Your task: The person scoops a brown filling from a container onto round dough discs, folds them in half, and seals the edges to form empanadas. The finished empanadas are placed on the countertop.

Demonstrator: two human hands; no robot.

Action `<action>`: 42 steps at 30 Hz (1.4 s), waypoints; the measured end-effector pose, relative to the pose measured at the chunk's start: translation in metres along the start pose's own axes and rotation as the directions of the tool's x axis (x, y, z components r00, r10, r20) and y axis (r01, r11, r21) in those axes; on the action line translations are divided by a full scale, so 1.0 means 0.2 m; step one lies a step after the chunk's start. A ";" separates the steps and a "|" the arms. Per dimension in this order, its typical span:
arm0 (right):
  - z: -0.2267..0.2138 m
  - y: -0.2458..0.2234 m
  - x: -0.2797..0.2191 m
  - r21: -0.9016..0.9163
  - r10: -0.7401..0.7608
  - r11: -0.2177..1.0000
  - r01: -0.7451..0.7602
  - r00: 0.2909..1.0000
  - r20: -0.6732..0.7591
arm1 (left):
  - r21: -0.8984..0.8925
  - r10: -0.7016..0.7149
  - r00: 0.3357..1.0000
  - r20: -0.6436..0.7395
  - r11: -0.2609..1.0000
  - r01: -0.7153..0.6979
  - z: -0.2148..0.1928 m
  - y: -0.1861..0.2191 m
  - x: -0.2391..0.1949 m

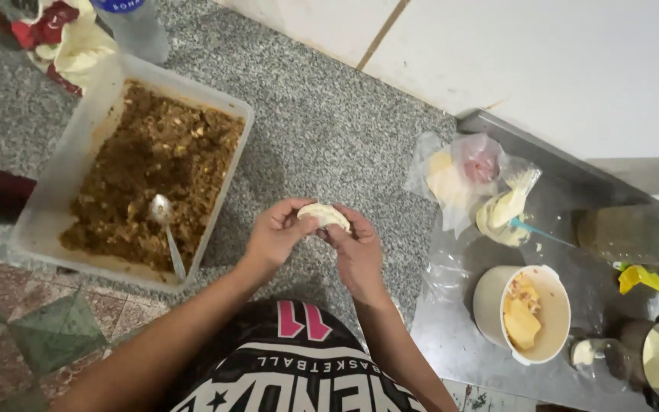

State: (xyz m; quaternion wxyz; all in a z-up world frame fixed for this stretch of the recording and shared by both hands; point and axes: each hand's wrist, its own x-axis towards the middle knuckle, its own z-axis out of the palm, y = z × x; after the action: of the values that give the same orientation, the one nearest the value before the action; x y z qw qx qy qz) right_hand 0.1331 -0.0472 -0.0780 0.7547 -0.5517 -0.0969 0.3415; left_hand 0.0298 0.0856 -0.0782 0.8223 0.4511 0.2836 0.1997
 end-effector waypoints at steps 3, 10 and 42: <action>0.12 -0.07 0.15 -0.001 0.052 0.999 -0.052 0.997 -0.064 | 0.056 0.048 0.999 0.012 0.997 -0.049 -0.07 0.19 0.02; 0.02 0.06 1.18 -0.238 0.071 0.965 -0.107 0.985 -0.156 | 0.512 0.059 0.998 -0.021 0.858 -0.040 -0.36 0.60 -0.13; -0.33 -0.07 0.75 -0.920 -0.056 0.386 0.064 0.997 0.046 | 0.575 -0.250 0.962 -0.112 0.773 0.268 -0.53 0.44 -0.46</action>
State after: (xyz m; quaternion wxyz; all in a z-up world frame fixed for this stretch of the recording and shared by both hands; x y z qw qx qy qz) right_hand 0.2851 -0.0061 -0.1238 0.3353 -0.8719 -0.2920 0.2053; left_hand -0.1142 0.1438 -0.0233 0.6588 0.6356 0.4024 -0.0056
